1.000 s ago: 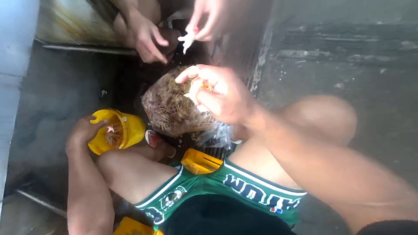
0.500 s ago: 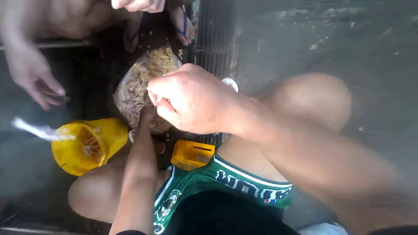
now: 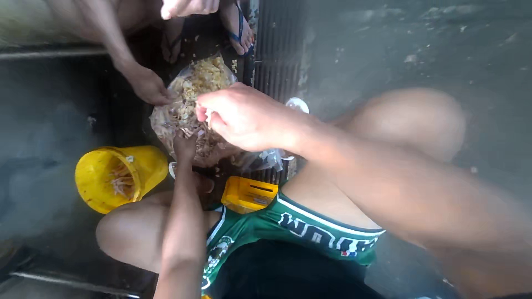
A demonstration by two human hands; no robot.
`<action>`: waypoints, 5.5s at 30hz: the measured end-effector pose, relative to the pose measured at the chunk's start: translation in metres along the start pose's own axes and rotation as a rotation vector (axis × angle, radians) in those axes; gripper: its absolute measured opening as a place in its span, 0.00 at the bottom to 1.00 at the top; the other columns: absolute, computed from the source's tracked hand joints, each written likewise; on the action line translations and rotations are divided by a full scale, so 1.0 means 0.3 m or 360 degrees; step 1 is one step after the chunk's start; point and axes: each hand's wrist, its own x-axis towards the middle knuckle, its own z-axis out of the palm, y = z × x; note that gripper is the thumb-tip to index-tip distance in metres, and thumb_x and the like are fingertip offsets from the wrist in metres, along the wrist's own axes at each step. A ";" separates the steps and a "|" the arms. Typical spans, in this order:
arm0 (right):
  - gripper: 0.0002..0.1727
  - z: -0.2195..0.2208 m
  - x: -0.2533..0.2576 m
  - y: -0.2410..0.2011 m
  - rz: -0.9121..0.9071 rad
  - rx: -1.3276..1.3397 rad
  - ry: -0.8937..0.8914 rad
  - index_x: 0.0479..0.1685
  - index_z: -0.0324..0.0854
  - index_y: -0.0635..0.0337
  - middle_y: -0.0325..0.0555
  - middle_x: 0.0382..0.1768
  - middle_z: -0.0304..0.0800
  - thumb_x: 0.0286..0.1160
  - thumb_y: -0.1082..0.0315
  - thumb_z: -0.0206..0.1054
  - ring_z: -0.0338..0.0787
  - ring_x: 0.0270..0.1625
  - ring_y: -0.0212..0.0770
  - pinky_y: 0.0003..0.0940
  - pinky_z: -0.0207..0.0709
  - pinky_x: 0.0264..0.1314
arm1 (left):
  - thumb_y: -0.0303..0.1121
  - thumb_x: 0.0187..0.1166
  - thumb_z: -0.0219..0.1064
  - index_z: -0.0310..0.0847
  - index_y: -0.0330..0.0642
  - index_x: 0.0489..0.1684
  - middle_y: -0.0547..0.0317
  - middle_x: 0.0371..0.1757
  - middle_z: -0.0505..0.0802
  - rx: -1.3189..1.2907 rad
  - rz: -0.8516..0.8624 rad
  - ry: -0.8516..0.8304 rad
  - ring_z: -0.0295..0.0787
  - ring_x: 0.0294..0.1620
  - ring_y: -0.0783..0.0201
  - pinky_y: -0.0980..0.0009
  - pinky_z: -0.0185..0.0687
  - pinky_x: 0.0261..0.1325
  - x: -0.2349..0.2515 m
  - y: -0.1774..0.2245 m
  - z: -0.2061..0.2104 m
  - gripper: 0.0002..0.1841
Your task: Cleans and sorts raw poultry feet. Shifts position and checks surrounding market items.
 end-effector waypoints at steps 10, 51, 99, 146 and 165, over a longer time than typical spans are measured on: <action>0.43 0.130 0.017 -0.023 0.0742 0.1042 -0.0088 0.43 0.87 0.55 0.42 0.26 0.80 0.84 0.26 0.40 0.74 0.22 0.36 0.35 0.70 0.24 | 0.25 0.73 0.75 0.79 0.46 0.72 0.56 0.72 0.83 -0.0466 0.1254 -0.0019 0.90 0.61 0.62 0.62 0.94 0.59 -0.407 0.278 -0.316 0.26; 0.13 0.238 -0.087 -0.102 -0.0116 0.0163 -0.0092 0.29 0.81 0.54 0.34 0.16 0.73 0.84 0.62 0.65 0.73 0.18 0.28 0.26 0.70 0.20 | 0.32 0.77 0.66 0.81 0.41 0.53 0.50 0.40 0.89 -0.0454 0.0525 -0.0098 0.87 0.36 0.55 0.51 0.84 0.38 -0.189 0.231 -0.417 0.11; 0.15 0.272 -0.072 -0.085 -0.0173 0.0483 -0.0019 0.32 0.83 0.57 0.35 0.20 0.78 0.88 0.64 0.58 0.77 0.20 0.28 0.24 0.75 0.23 | 0.29 0.73 0.62 0.79 0.41 0.48 0.58 0.32 0.85 -0.0890 0.0286 0.0512 0.81 0.26 0.66 0.66 0.78 0.27 -0.134 0.154 -0.528 0.10; 0.16 0.281 -0.088 -0.148 -0.0325 0.0157 0.0401 0.23 0.80 0.52 0.30 0.18 0.74 0.84 0.62 0.59 0.73 0.19 0.24 0.23 0.68 0.20 | 0.33 0.77 0.68 0.81 0.40 0.57 0.49 0.42 0.90 -0.0544 0.0238 0.0492 0.88 0.40 0.55 0.51 0.86 0.45 -0.186 0.191 -0.517 0.14; 0.15 0.019 -0.084 -0.105 -0.0196 0.0082 0.0353 0.31 0.83 0.49 0.28 0.19 0.71 0.88 0.58 0.57 0.70 0.19 0.23 0.23 0.63 0.21 | 0.38 0.81 0.67 0.83 0.37 0.68 0.35 0.60 0.90 0.0130 -0.0082 0.0004 0.89 0.60 0.38 0.34 0.80 0.63 -0.018 -0.057 -0.340 0.20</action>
